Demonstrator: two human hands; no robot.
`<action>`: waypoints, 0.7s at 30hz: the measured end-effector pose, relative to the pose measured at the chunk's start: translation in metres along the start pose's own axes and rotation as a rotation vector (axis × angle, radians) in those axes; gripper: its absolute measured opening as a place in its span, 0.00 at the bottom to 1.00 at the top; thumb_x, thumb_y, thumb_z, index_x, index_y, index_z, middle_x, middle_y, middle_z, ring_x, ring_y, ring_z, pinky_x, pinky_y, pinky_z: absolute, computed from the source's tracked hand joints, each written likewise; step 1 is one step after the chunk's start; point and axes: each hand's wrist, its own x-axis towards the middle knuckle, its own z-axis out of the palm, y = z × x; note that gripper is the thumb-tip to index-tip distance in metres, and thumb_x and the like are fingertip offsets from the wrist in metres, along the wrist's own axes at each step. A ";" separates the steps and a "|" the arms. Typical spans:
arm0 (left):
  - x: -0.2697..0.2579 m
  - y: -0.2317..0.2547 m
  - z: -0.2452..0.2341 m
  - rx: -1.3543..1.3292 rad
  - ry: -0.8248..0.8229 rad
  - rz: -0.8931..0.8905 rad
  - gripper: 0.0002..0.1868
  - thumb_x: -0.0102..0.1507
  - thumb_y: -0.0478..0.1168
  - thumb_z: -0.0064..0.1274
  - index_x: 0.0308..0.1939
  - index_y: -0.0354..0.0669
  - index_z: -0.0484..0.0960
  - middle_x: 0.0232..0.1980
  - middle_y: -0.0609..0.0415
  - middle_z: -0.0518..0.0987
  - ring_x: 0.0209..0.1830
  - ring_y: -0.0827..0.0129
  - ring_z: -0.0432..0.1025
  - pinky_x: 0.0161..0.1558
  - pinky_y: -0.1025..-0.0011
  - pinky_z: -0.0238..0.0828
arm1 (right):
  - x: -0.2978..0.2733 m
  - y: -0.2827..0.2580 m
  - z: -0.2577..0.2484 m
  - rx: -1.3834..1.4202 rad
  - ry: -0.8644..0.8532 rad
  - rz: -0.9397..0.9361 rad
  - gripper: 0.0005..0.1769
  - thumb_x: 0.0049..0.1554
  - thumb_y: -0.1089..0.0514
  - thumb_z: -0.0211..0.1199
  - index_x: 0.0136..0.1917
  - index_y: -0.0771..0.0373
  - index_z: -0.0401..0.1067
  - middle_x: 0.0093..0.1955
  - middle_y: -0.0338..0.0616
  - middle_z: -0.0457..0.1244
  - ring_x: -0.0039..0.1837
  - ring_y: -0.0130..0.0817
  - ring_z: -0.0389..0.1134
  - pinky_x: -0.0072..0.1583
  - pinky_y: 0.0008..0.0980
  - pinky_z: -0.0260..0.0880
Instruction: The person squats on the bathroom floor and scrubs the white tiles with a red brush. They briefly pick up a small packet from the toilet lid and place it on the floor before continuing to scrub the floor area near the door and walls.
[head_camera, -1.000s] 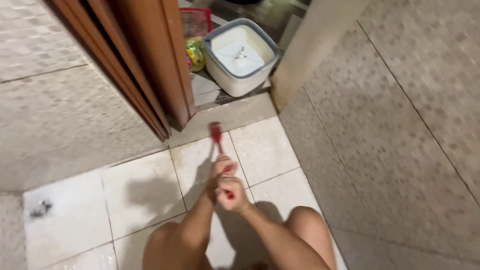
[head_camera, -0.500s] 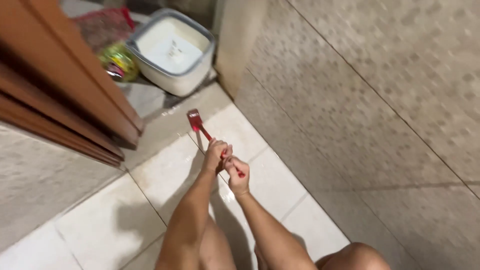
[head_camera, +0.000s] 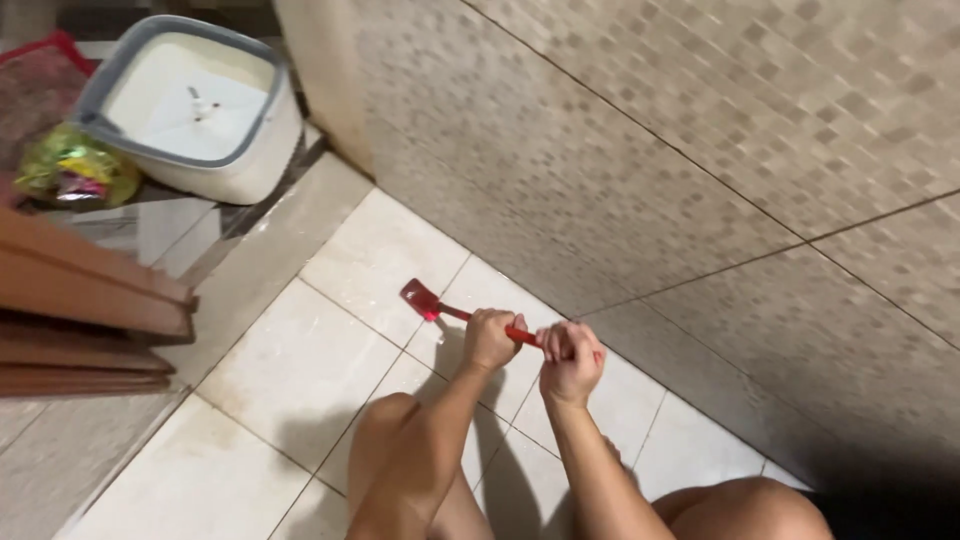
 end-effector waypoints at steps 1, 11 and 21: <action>-0.007 0.002 0.016 -0.002 -0.010 -0.003 0.18 0.62 0.42 0.56 0.18 0.42 0.74 0.25 0.45 0.78 0.28 0.48 0.74 0.37 0.53 0.70 | -0.001 -0.009 -0.016 -0.003 0.010 0.002 0.21 0.61 0.61 0.52 0.28 0.59 0.53 0.25 0.40 0.48 0.31 0.33 0.50 0.44 0.41 0.61; 0.013 0.031 0.133 -0.073 -0.128 0.171 0.04 0.55 0.40 0.57 0.26 0.48 0.83 0.29 0.48 0.81 0.34 0.48 0.76 0.48 0.52 0.70 | 0.024 -0.058 -0.105 -0.082 0.146 -0.132 0.20 0.60 0.59 0.47 0.27 0.55 0.51 0.24 0.40 0.46 0.30 0.34 0.47 0.45 0.42 0.62; -0.042 -0.009 0.052 0.106 -0.115 -0.060 0.02 0.54 0.40 0.59 0.26 0.53 0.85 0.26 0.55 0.82 0.27 0.57 0.77 0.35 0.58 0.73 | 0.021 -0.017 -0.081 0.042 0.061 0.202 0.20 0.58 0.59 0.46 0.26 0.53 0.47 0.22 0.38 0.44 0.27 0.32 0.45 0.39 0.40 0.57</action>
